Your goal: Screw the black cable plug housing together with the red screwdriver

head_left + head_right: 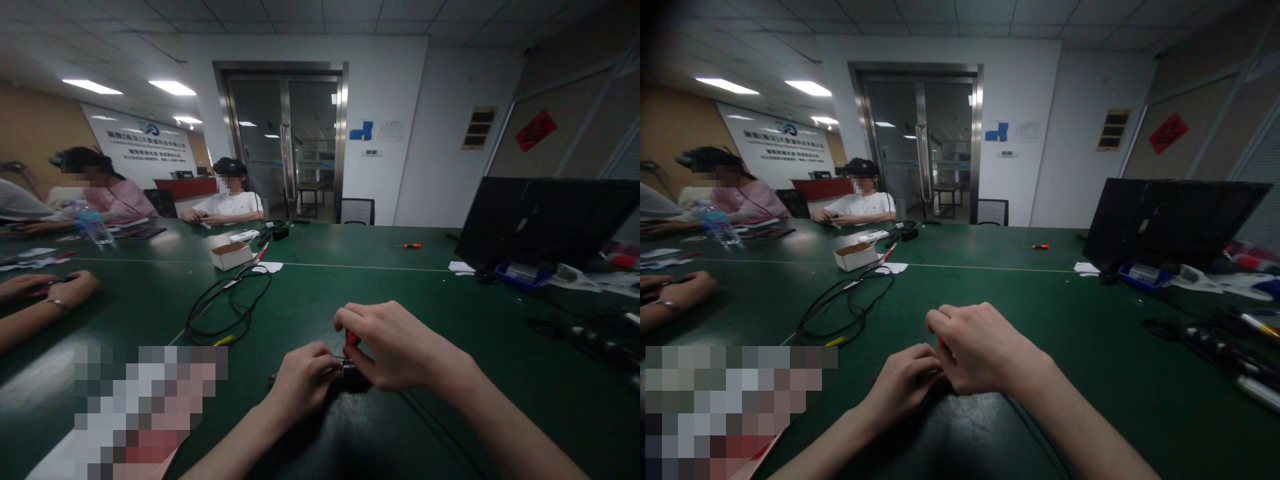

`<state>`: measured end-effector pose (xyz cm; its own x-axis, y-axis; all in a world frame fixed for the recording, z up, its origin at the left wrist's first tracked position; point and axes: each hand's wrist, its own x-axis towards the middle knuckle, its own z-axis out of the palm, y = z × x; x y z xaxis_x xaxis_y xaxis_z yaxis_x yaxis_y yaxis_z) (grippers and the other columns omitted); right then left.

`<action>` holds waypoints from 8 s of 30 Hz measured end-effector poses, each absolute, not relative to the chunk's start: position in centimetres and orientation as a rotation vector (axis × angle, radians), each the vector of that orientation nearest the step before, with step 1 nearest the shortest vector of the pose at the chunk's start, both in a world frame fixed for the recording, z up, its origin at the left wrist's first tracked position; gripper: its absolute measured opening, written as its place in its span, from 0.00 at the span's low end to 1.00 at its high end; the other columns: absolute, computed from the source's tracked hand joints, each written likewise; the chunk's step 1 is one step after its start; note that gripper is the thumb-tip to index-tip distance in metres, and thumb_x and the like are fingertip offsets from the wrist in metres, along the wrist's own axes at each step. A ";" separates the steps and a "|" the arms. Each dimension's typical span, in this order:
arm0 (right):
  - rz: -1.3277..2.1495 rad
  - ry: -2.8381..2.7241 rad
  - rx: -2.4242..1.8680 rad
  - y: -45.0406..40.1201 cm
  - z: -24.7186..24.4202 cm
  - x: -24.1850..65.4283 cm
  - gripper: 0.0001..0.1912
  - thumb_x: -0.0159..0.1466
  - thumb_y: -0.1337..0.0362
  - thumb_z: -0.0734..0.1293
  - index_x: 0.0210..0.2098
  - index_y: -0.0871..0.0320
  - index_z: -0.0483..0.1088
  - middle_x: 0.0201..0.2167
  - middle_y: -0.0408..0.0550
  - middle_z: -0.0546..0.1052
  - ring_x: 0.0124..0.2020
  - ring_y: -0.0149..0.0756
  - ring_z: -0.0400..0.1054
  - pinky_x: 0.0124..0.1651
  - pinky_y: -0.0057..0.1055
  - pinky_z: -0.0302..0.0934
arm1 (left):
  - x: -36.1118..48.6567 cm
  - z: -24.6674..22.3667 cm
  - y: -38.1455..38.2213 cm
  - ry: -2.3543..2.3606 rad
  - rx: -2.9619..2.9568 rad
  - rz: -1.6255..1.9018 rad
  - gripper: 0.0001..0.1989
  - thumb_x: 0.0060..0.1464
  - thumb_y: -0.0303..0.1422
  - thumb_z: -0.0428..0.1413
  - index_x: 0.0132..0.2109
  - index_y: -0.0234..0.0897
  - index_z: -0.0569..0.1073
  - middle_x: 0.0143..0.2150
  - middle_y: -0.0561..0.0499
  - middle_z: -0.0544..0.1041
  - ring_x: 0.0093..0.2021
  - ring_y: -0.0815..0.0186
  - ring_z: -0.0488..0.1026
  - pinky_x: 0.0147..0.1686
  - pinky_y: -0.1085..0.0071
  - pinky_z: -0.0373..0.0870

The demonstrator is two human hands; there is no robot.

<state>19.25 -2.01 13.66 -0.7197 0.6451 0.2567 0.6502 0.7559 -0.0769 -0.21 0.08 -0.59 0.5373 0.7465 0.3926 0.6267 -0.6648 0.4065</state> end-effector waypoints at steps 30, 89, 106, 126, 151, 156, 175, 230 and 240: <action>-0.133 -2.691 -1.044 -1.5 13.5 19.3 0.04 0.67 0.64 0.66 0.40 0.56 0.66 0.31 0.42 0.75 0.25 0.29 0.62 0.27 0.29 0.41 | -0.4 -0.3 0.0 1.150 2.561 0.791 0.09 0.59 0.28 0.56 0.43 0.41 0.81 0.43 0.47 0.79 0.41 0.60 0.75 0.40 0.68 0.70; 0.003 -2.695 -1.055 -2.0 13.9 19.4 0.09 0.61 0.68 0.65 0.42 0.60 0.68 0.39 0.47 0.76 0.32 0.34 0.69 0.29 0.30 0.49 | -0.3 -0.3 0.1 1.109 2.528 0.810 0.09 0.59 0.26 0.57 0.41 0.40 0.81 0.41 0.49 0.79 0.40 0.61 0.75 0.39 0.69 0.69; -0.156 -2.681 -1.074 -1.6 13.5 19.4 0.09 0.65 0.59 0.68 0.33 0.56 0.67 0.30 0.41 0.73 0.25 0.29 0.61 0.26 0.29 0.41 | -0.4 -0.2 0.0 1.150 2.530 0.788 0.09 0.59 0.27 0.57 0.42 0.40 0.81 0.41 0.49 0.79 0.40 0.60 0.75 0.38 0.70 0.69; -0.094 -2.705 -1.080 -1.6 13.7 19.4 0.08 0.64 0.69 0.64 0.43 0.57 0.65 0.36 0.45 0.76 0.30 0.32 0.67 0.27 0.30 0.46 | -0.3 0.1 -0.1 1.129 2.535 0.807 0.09 0.58 0.26 0.56 0.40 0.39 0.81 0.40 0.48 0.79 0.38 0.62 0.75 0.36 0.71 0.69; -0.042 -2.712 -1.136 -1.6 13.9 19.7 0.08 0.65 0.68 0.67 0.44 0.57 0.66 0.38 0.45 0.76 0.31 0.34 0.69 0.28 0.30 0.49 | -0.5 -0.1 0.0 1.139 2.538 0.788 0.09 0.59 0.27 0.56 0.41 0.40 0.81 0.40 0.49 0.79 0.39 0.62 0.75 0.37 0.72 0.69; -0.165 -2.681 -1.134 -1.5 13.7 19.6 0.07 0.65 0.61 0.68 0.37 0.56 0.66 0.31 0.42 0.74 0.27 0.32 0.66 0.27 0.31 0.44 | -0.4 0.0 -0.1 1.153 2.567 0.777 0.09 0.58 0.27 0.56 0.42 0.40 0.81 0.40 0.48 0.79 0.39 0.61 0.75 0.37 0.70 0.69; -0.179 -2.696 -1.129 -1.5 13.6 19.5 0.07 0.65 0.61 0.69 0.38 0.56 0.67 0.30 0.42 0.74 0.26 0.31 0.66 0.26 0.30 0.42 | -0.4 0.1 -0.1 1.152 2.556 0.761 0.10 0.59 0.28 0.56 0.43 0.41 0.81 0.41 0.48 0.79 0.39 0.61 0.75 0.37 0.71 0.69; -0.035 -2.730 -1.078 -2.3 14.1 19.2 0.06 0.61 0.67 0.64 0.40 0.58 0.65 0.33 0.45 0.75 0.26 0.30 0.62 0.27 0.29 0.44 | 0.8 0.7 -0.5 1.499 2.326 0.557 0.11 0.63 0.33 0.54 0.44 0.47 0.83 0.39 0.52 0.79 0.39 0.63 0.75 0.36 0.71 0.63; -0.037 -2.738 -1.084 -2.2 14.1 19.2 0.05 0.64 0.70 0.64 0.40 0.58 0.66 0.34 0.44 0.75 0.28 0.31 0.65 0.27 0.29 0.45 | 0.8 0.9 -0.5 1.502 2.318 0.540 0.12 0.63 0.34 0.54 0.44 0.49 0.83 0.41 0.53 0.80 0.40 0.63 0.76 0.37 0.71 0.64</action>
